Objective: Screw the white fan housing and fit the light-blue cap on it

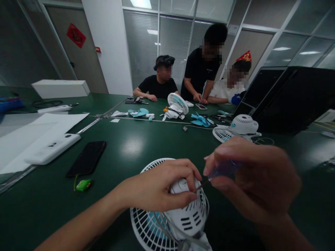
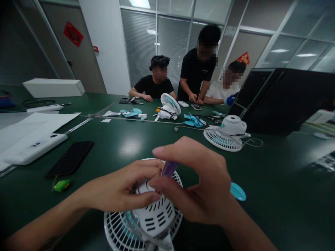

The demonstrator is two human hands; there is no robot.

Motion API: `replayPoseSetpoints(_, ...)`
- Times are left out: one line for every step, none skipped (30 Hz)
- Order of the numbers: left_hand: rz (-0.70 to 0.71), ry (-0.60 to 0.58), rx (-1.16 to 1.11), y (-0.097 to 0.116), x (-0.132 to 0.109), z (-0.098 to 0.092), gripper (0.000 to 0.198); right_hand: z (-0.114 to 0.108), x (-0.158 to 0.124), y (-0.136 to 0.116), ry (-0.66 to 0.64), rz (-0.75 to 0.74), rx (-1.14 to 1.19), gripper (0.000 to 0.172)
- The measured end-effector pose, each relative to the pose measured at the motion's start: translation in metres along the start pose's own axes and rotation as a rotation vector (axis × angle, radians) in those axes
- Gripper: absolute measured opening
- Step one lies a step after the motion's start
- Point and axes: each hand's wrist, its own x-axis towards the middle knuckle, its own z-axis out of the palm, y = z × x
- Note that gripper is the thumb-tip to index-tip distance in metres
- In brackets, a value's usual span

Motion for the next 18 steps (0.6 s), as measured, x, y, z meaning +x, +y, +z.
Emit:
replayPoseSetpoints(0.004, 0.011, 0.012, 0.0, 0.0, 0.0, 0.005, -0.001, 0.001, -0.001, -0.056, -0.01, 0.013, 0.05)
replayPoseSetpoints(0.005, 0.021, 0.021, 0.0, 0.0, 0.0, 0.006, -0.002, 0.003, -0.002, -0.109, -0.019, 0.02, 0.049)
replayPoseSetpoints(0.002, 0.026, 0.025, 0.0, -0.001, -0.001, 0.007, -0.003, 0.004, -0.004, -0.149, -0.02, 0.016, 0.05)
replayPoseSetpoints(-0.001, 0.028, 0.022, 0.001, -0.001, -0.001, 0.007, -0.003, 0.004, -0.005, -0.172, 0.0, 0.002, 0.051)
replayPoseSetpoints(-0.006, 0.024, 0.015, 0.001, -0.001, -0.001, 0.007, -0.004, 0.005, -0.007, -0.173, 0.011, -0.02, 0.051)
replayPoseSetpoints(-0.009, 0.019, 0.007, 0.001, -0.001, -0.001, 0.006, -0.005, 0.004, -0.007, -0.159, 0.009, -0.039, 0.051)
replayPoseSetpoints(-0.012, 0.012, -0.002, 0.001, -0.001, -0.002, 0.007, -0.006, 0.004, -0.007, -0.133, 0.001, -0.055, 0.049)
replayPoseSetpoints(-0.016, 0.009, -0.008, 0.002, -0.001, -0.002, 0.008, -0.007, 0.003, -0.006, -0.106, -0.005, -0.069, 0.045)
replayPoseSetpoints(-0.019, 0.009, -0.011, 0.002, -0.001, -0.002, 0.009, -0.008, 0.002, -0.006, -0.086, -0.007, -0.088, 0.041)
replayPoseSetpoints(-0.022, 0.009, -0.011, 0.002, -0.001, -0.002, 0.01, -0.01, 0.002, -0.005, -0.08, -0.007, -0.116, 0.037)
replayPoseSetpoints(-0.023, 0.009, -0.01, 0.002, -0.001, -0.002, 0.011, -0.011, 0.001, -0.004, -0.09, -0.008, -0.147, 0.034)
replayPoseSetpoints(-0.024, 0.011, -0.009, 0.001, -0.001, -0.002, 0.011, -0.013, 0.001, -0.004, -0.11, -0.01, -0.175, 0.032)
replayPoseSetpoints(-0.023, 0.014, -0.011, 0.001, -0.001, -0.001, 0.011, -0.015, 0.0, -0.004, -0.137, -0.015, -0.195, 0.032)
replayPoseSetpoints(-0.019, 0.02, -0.014, 0.001, -0.001, -0.001, 0.011, -0.016, 0.001, -0.005, -0.163, -0.018, -0.205, 0.033)
replayPoseSetpoints(-0.015, 0.023, -0.018, 0.0, -0.001, -0.001, 0.011, -0.017, 0.001, -0.006, -0.18, -0.012, -0.209, 0.034)
replayPoseSetpoints(-0.011, 0.026, -0.022, 0.0, -0.001, -0.001, 0.011, -0.018, 0.001, -0.006, -0.183, -0.001, -0.202, 0.032)
replayPoseSetpoints(-0.008, 0.026, -0.026, 0.0, -0.001, -0.001, 0.011, -0.017, 0.002, -0.007, -0.174, 0.013, -0.19, 0.026)
replayPoseSetpoints(-0.007, 0.022, -0.029, 0.0, -0.001, 0.0, 0.011, -0.017, 0.003, -0.007, -0.161, 0.024, -0.176, 0.019)
